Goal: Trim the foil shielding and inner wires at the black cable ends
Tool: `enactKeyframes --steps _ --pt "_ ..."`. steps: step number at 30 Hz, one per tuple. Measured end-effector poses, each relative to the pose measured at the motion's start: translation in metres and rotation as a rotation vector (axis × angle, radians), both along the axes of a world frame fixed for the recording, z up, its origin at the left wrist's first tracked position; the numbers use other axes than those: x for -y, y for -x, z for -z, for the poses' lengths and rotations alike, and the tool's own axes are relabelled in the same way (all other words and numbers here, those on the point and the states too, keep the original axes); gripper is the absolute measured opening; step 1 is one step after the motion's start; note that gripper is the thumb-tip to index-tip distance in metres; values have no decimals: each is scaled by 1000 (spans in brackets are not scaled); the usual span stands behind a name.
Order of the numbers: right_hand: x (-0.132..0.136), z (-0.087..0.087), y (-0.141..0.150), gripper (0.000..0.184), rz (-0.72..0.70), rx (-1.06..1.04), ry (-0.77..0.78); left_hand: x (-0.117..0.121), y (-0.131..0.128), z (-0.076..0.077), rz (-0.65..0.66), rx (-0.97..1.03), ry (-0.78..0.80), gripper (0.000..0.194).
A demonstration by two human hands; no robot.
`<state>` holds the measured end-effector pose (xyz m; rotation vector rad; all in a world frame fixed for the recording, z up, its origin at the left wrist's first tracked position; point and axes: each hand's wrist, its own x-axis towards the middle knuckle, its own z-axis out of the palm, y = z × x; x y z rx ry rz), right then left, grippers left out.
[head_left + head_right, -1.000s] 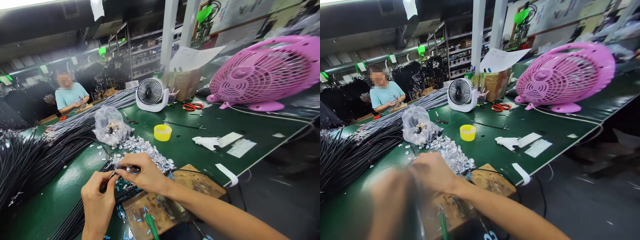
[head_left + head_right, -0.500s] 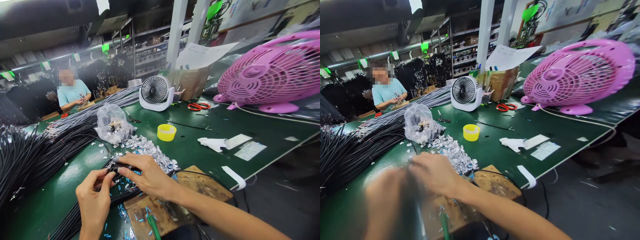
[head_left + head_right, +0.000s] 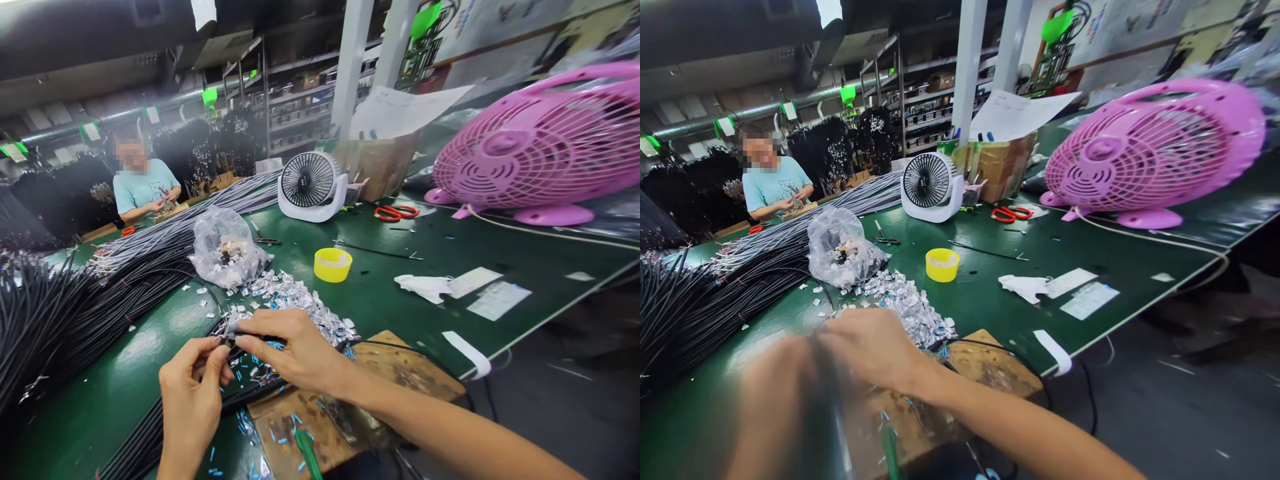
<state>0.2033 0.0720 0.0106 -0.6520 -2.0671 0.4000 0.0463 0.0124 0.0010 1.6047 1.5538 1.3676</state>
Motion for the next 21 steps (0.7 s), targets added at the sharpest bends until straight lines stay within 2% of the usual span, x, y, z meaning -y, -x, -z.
enactKeyframes --steps 4,8,11,13,17,21 --pt "-1 -5 -5 35 -64 -60 6 0 5 -9 156 38 91 32" --pt "0 -13 -16 25 -86 -208 8 1 7 -13 285 70 167 37" --pt "1 -14 -19 19 -287 -219 4 1 9 -9 382 95 239 35" --pt "2 -13 -18 18 -374 -196 -24 0 13 -4 439 121 302 30" --pt "1 -16 -10 19 -370 -188 -88 -2 24 4 479 192 391 28" --pt "-1 -25 3 20 -390 -188 -215 -4 31 7 462 251 410 31"
